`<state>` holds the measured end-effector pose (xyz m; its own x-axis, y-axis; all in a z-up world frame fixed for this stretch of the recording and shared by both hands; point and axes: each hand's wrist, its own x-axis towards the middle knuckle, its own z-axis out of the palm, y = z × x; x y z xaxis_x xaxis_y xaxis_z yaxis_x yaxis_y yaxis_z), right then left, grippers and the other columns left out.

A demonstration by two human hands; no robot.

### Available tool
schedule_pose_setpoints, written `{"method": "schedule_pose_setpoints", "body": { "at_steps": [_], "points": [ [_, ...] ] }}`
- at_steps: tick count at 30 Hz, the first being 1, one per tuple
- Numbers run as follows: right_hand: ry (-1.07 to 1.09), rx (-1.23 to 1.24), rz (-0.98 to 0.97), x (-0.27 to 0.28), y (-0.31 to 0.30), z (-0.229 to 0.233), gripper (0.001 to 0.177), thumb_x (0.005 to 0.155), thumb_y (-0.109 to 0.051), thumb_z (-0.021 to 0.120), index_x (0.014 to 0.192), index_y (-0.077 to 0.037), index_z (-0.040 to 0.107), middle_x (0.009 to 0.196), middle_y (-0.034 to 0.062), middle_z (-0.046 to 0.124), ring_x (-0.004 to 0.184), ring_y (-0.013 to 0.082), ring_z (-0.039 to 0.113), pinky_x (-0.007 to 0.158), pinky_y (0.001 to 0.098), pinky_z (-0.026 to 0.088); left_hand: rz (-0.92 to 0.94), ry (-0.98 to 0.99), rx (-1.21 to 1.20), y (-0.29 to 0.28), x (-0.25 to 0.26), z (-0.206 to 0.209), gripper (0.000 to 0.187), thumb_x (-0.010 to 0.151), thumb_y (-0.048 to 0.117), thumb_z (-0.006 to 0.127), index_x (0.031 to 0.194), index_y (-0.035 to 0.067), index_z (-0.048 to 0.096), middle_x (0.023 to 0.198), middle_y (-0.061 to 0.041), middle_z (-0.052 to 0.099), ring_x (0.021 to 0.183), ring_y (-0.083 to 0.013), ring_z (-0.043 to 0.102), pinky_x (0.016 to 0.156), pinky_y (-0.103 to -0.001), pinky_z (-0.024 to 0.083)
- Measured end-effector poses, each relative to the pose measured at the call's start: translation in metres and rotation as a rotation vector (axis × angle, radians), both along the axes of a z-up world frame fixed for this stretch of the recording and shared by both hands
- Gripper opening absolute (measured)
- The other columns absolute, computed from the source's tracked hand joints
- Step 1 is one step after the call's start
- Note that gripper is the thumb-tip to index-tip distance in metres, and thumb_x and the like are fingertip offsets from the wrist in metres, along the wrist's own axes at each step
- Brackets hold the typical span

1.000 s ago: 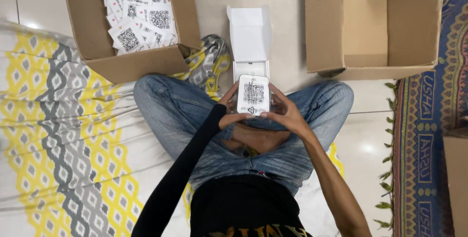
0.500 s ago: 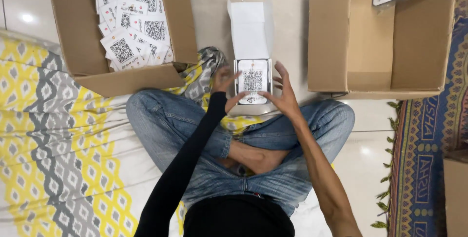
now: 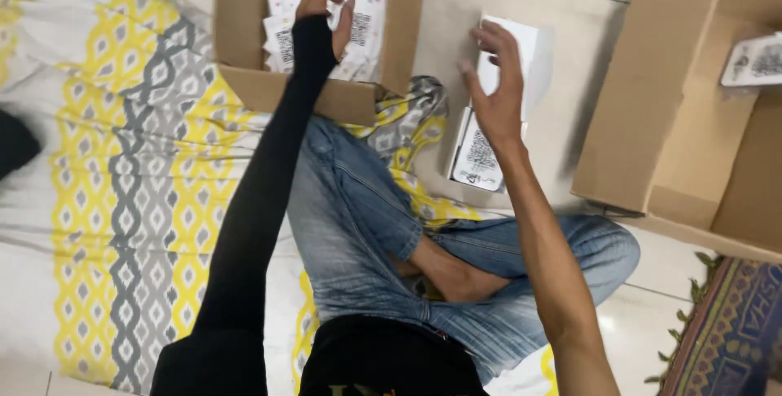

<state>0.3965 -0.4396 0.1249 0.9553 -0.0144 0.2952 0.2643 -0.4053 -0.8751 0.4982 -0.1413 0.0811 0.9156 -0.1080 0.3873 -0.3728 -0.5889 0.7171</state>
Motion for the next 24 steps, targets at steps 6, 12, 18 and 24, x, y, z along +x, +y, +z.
{"method": "schedule_pose_setpoints", "body": {
  "at_steps": [6,12,18,24],
  "points": [
    [-0.053,-0.237,0.392,0.021,0.106,-0.014,0.03,0.101,-0.015,0.07,0.13,-0.013,0.067,0.146,0.0086,0.059,0.138,0.03,0.058,0.117,0.0436,0.046,-0.051,0.346,0.825,0.156,0.101,-0.163,0.11,0.045,0.025,0.097,0.139,-0.001,0.045,0.121,-0.031,0.057,0.12,-0.0502,0.055,0.108,-0.06,0.036],
    [0.021,-0.031,0.229,-0.025,0.09,-0.011,0.04,0.099,-0.013,0.073,0.138,-0.011,0.064,0.148,0.0072,0.057,0.142,0.0277,0.053,0.118,0.044,0.045,-0.264,0.008,0.071,0.073,-0.015,0.059,0.012,0.096,0.006,0.075,0.107,0.003,0.072,0.104,-0.013,0.071,0.097,-0.0288,0.072,0.084,-0.037,0.058],
    [0.413,0.292,0.01,-0.085,0.027,-0.044,0.015,0.094,-0.012,0.08,0.103,-0.001,0.076,0.081,0.0064,0.074,0.069,0.0086,0.062,0.062,0.024,0.048,-0.291,0.465,-0.491,-0.033,-0.117,0.054,0.02,0.094,0.012,0.079,0.11,0.0,0.075,0.088,-0.01,0.076,0.074,-0.0076,0.069,0.062,-0.021,0.053],
    [0.467,0.49,-0.17,-0.166,-0.039,-0.061,0.015,0.097,-0.016,0.077,0.098,-0.001,0.077,0.072,0.0006,0.067,0.06,0.0028,0.053,0.053,0.0198,0.041,-0.377,0.697,-0.721,-0.091,-0.166,0.01,0.023,0.097,0.005,0.074,0.118,-0.004,0.073,0.086,-0.012,0.073,0.067,-0.0117,0.066,0.057,-0.024,0.052]
  ]
}}
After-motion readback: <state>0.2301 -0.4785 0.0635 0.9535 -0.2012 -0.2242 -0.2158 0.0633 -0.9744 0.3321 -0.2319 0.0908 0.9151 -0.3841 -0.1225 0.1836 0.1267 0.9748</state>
